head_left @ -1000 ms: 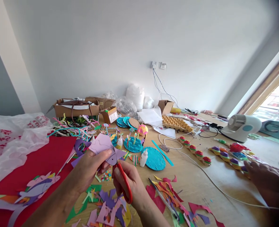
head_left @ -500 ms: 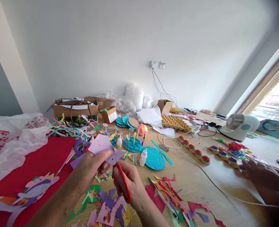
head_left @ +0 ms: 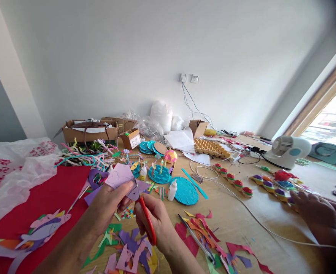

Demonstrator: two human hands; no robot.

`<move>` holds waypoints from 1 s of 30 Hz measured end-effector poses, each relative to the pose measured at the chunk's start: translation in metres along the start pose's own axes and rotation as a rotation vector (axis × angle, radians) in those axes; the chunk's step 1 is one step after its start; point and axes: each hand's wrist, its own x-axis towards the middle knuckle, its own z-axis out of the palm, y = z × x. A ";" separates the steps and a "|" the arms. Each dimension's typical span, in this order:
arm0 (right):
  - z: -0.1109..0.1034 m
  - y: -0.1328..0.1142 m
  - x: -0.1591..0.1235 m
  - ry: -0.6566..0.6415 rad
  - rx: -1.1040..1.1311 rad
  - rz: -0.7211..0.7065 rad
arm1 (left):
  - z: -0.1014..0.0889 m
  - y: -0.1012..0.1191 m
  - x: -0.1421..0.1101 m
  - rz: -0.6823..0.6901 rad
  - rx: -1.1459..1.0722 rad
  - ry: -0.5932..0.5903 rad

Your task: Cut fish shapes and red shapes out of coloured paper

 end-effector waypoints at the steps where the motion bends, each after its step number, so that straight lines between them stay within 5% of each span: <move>1: 0.000 0.000 0.000 0.001 -0.009 0.000 | 0.000 0.000 0.000 0.003 -0.002 -0.012; 30: -0.001 0.010 0.000 -0.004 -0.039 -0.057 | -0.007 0.008 -0.003 -0.057 0.038 -0.083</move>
